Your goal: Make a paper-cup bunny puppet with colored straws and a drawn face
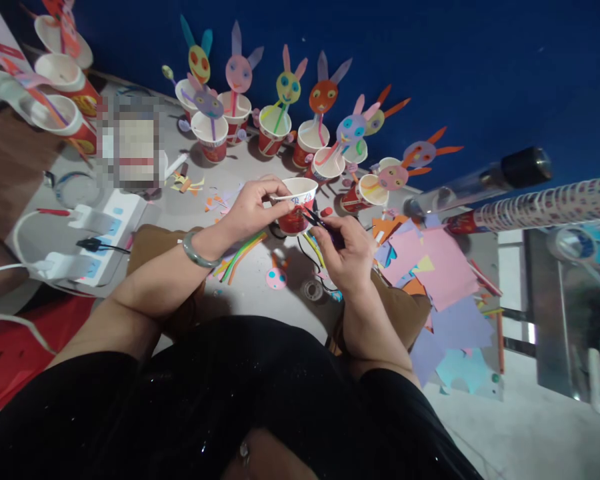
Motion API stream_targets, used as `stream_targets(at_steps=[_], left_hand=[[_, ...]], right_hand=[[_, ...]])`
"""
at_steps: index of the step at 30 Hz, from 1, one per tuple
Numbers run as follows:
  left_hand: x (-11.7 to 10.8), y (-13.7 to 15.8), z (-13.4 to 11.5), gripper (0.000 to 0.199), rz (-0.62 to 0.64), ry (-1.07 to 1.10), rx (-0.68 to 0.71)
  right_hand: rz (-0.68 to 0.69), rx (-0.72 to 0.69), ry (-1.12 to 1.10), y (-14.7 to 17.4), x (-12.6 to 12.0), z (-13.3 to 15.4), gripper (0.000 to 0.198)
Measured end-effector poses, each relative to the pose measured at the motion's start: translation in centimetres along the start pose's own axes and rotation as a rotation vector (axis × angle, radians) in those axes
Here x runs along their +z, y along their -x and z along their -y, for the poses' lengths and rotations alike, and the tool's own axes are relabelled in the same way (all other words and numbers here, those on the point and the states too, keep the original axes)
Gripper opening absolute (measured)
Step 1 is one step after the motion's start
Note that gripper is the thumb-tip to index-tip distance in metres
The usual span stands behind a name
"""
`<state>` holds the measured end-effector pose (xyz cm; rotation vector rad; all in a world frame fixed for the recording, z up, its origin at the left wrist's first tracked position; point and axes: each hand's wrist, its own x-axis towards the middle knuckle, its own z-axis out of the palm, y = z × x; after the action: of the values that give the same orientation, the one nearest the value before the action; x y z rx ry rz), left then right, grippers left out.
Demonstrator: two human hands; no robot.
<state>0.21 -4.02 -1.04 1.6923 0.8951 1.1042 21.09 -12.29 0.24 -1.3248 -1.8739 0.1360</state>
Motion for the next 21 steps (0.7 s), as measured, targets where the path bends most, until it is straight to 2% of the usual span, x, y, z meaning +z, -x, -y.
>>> stream_targets(at_steps=[8,15,21], left_hand=[[0.51,0.33,0.0,0.007,-0.042,-0.085,0.078],[0.64,0.43,-0.02,0.004,-0.033,-0.132,0.074],[0.65,0.48,-0.05,0.003,-0.024,-0.117,0.089]], right_hand=[[-0.021,-0.029,-0.005,0.14,0.37,-0.19,0.014],[-0.007,0.011,0.005,0.19,0.32,-0.33,0.014],[-0.018,-0.015,0.0,0.14,0.29,-0.33,0.011]])
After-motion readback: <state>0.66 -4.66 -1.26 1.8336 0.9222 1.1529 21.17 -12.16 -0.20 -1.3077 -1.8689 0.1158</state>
